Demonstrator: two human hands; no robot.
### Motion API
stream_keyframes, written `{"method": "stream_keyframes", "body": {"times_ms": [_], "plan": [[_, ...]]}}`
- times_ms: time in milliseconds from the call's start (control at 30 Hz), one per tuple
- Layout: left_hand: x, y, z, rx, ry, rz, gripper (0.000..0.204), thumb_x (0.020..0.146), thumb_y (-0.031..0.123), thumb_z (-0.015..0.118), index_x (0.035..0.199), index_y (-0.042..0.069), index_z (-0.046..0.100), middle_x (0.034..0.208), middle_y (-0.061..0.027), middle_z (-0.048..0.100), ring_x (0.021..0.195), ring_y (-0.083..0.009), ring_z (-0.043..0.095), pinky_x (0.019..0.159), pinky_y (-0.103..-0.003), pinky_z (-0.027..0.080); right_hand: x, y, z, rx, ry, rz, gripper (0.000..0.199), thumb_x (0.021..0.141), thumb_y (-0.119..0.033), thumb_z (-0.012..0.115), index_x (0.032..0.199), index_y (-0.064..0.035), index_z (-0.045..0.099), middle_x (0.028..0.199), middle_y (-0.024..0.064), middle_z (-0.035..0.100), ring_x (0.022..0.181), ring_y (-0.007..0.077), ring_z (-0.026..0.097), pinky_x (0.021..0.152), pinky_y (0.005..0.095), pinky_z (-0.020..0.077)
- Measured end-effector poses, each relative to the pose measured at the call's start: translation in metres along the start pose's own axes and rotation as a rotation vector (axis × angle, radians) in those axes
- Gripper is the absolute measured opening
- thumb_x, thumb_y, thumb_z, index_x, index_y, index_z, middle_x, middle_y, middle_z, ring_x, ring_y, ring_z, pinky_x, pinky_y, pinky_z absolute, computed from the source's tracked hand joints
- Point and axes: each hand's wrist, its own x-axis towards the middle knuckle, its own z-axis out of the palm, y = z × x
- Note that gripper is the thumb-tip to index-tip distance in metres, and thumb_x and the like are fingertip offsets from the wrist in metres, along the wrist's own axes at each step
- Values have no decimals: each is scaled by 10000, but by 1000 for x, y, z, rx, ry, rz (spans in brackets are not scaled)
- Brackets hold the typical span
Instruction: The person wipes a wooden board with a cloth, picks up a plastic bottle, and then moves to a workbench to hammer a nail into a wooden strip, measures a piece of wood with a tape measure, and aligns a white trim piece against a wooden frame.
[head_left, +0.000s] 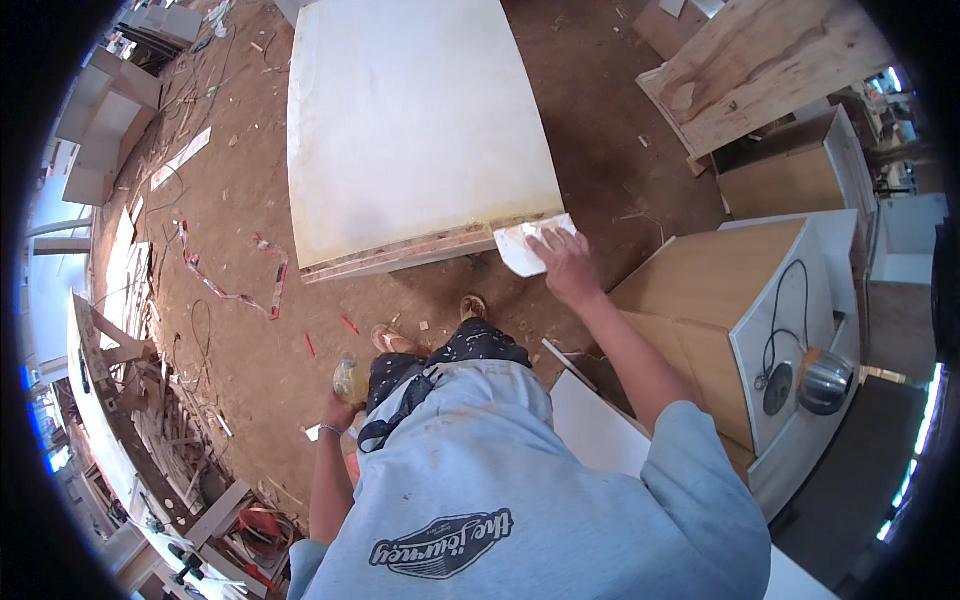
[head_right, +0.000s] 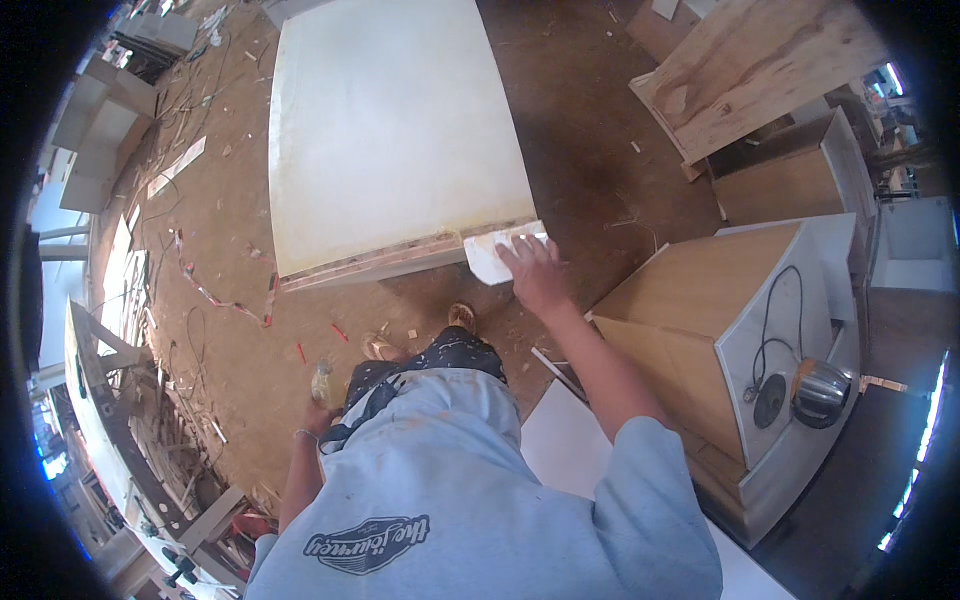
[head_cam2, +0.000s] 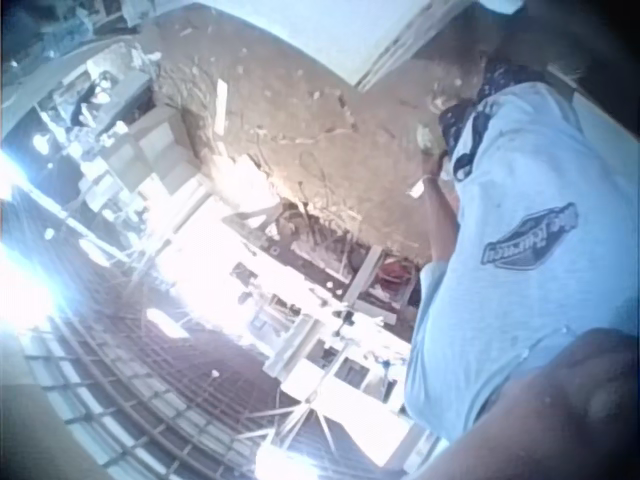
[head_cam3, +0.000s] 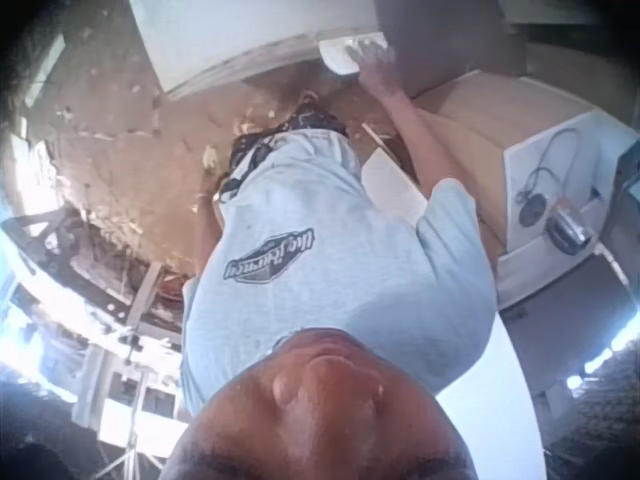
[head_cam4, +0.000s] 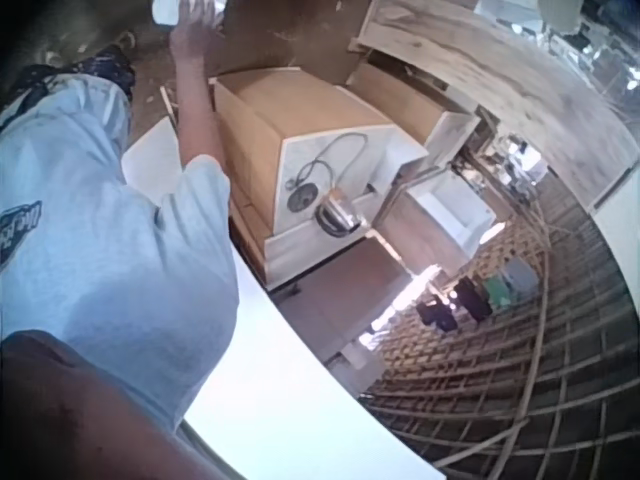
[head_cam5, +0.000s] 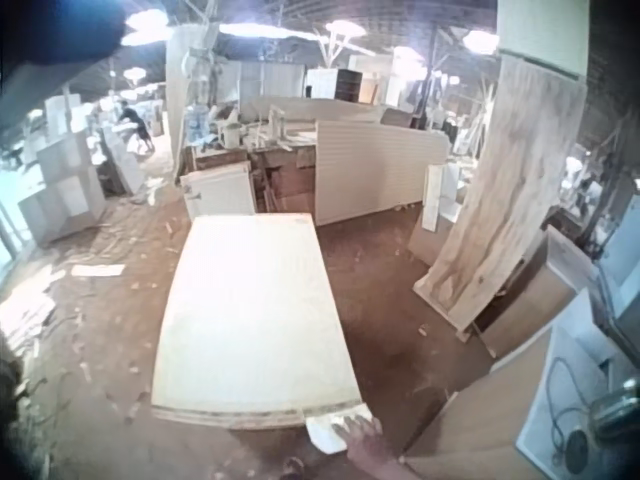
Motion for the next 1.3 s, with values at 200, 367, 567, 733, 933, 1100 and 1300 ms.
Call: {"method": "stream_keyframes", "body": {"times_ms": [200,367,567,733,933,1100,1300], "plan": [[-2,-13,0,25,37,-12,710,633,42,837,1262,-10,513,1200,-131,663,1078,-261,650,929,-376,518,-30,-22,-9,40,-110,-33,503,839,-30,529,1320,-166,586,1322,123,590,1244,307,532,1072,525,358],[-10,-9,-5,-25,43,-17,665,640,50,840,1233,-10,544,1176,-120,675,1058,-264,658,931,-382,517,15,-67,-9,63,132,-69,528,887,-53,491,1408,-141,506,1397,143,524,1327,316,461,1109,537,319],[-11,5,-5,68,31,-8,694,638,49,845,1255,-9,532,1194,-124,665,1089,-262,646,951,-379,509,5,-90,53,-15,181,9,497,926,-147,490,1422,-133,471,1448,169,460,1378,329,404,1136,557,288],[-3,-16,-6,86,46,1,755,619,32,852,1288,3,505,1217,-129,653,1115,-261,632,965,-374,502,13,-89,16,52,90,-10,437,917,-121,495,1350,-131,552,1376,162,543,1316,341,473,1110,570,312],[6,-21,-4,-36,42,47,719,616,26,845,1258,1,522,1190,-128,666,1086,-263,647,940,-366,513,48,-87,15,-21,111,8,399,925,-104,477,1308,-139,585,1354,143,567,1268,359,508,1062,591,346],[5,-38,-7,-54,-9,24,664,641,29,822,1240,-1,538,1173,-127,674,1071,-266,654,933,-369,516,14,-97,3,13,-95,-21,358,930,-163,502,1274,-140,596,1331,135,584,1265,348,515,1046,595,364],[2,-43,-13,-108,67,-19,662,645,28,809,1248,-3,537,1184,-130,673,1081,-258,651,952,-370,505,38,-155,0,68,46,-101,496,922,-93,462,1416,-132,490,1425,150,510,1337,346,454,1088,581,327]]}}
